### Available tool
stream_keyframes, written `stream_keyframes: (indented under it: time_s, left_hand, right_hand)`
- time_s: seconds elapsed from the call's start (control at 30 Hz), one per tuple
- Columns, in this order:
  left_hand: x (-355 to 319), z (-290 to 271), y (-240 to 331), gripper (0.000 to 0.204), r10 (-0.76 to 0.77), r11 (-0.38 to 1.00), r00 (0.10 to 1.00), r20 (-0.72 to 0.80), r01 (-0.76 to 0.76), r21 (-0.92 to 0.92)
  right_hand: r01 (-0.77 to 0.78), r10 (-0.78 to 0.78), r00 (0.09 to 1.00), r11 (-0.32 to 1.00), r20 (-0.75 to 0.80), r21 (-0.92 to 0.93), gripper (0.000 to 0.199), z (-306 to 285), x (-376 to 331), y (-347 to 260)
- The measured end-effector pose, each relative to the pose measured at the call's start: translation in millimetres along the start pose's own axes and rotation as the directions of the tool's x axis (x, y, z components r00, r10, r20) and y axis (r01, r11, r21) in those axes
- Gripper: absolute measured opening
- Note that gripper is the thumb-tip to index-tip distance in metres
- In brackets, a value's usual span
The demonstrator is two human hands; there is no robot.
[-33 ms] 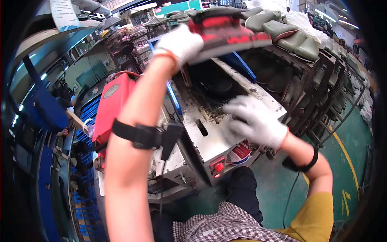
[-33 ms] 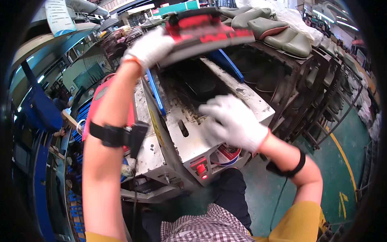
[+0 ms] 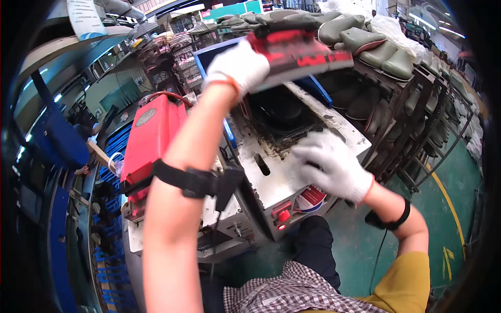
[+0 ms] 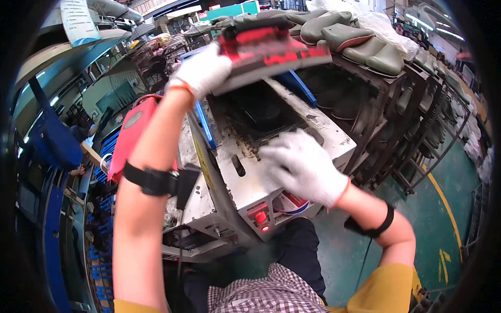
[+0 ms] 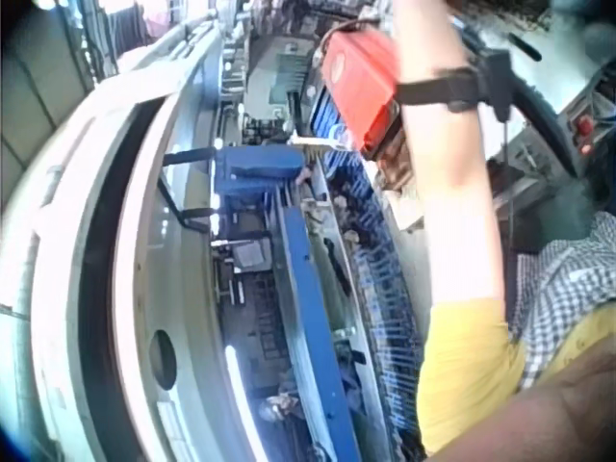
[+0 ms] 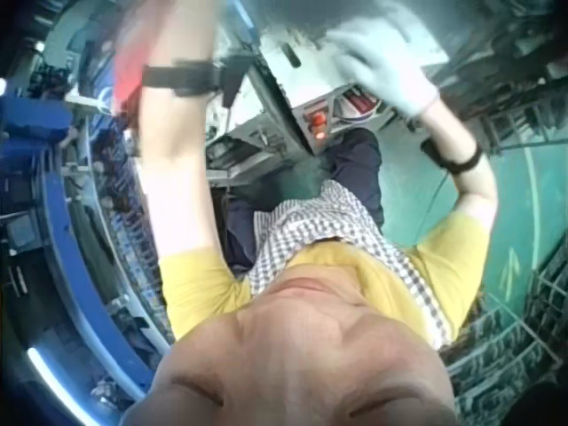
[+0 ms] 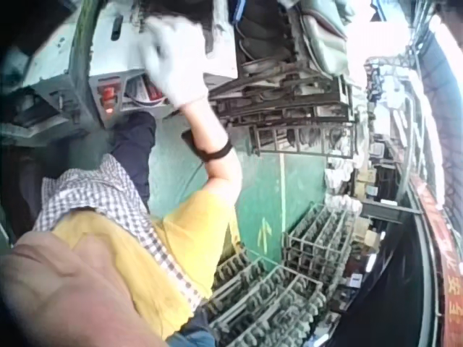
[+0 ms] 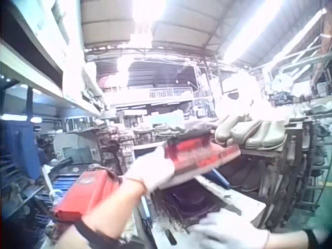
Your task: Using specialized machinery to press and shape shoe components on a manufacturing line.
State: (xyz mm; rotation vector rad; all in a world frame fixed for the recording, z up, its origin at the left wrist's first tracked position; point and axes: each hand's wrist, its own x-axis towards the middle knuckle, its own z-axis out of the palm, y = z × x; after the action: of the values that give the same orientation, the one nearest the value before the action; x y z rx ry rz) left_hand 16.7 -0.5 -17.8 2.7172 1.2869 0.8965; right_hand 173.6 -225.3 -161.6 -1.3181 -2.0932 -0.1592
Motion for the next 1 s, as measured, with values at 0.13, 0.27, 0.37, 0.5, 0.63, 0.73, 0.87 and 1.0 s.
stream_keyframes:
  time_s: [0.13, 0.27, 0.37, 0.5, 0.63, 0.73, 0.87, 1.0]
  left_hand:
    - [-59.5, 47.5, 2.4, 0.073, -0.037, 0.996, 0.997, 0.066, 0.042, -0.078]
    - [-106.8, 97.0, 0.6, 0.075, -0.058, 0.996, 0.998, 0.040, 0.061, -0.070]
    - [-130.0, 137.2, -7.2, 0.080, 0.004, 0.998, 1.000, -0.019, -0.002, 0.063]
    - [-143.8, 171.5, -17.1, 0.081, 0.045, 0.990, 0.991, -0.130, -0.027, 0.136]
    - [-143.5, 175.5, -18.9, 0.082, 0.018, 0.994, 0.996, -0.083, -0.008, 0.113]
    - [-148.0, 172.7, -14.3, 0.080, -0.026, 0.993, 0.998, -0.060, 0.032, 0.113]
    - [-146.8, 168.9, -10.9, 0.079, -0.077, 0.995, 0.997, -0.008, 0.077, 0.057]
    - [-146.9, 147.9, -8.4, 0.073, -0.139, 0.975, 0.986, 0.096, 0.153, -0.160]
  right_hand:
    - [-0.013, -0.001, 0.987, 0.996, -0.162, -0.086, 0.037, 30.9, -37.4, -21.9]
    - [0.012, -0.057, 0.960, 0.987, -0.275, -0.163, 0.044, 48.6, -45.3, -11.8]
    - [0.047, -0.098, 0.948, 0.984, -0.302, -0.173, 0.040, 47.1, -48.7, -8.8]
    - [0.067, -0.158, 0.952, 0.945, -0.264, -0.321, 0.031, 36.6, -54.0, -2.9]
    - [0.159, -0.307, 0.903, 0.888, -0.300, -0.431, 0.021, 36.0, -64.4, 22.5]
    - [0.128, -0.341, 0.839, 0.881, -0.424, -0.456, 0.019, 39.4, -77.9, 54.7]
    - [-0.216, -0.111, 0.754, 0.889, -0.648, -0.404, 0.035, 16.9, -90.2, 106.9]
    - [-0.404, 0.150, 0.800, 0.851, -0.581, -0.337, 0.036, -6.4, -66.6, 118.9]
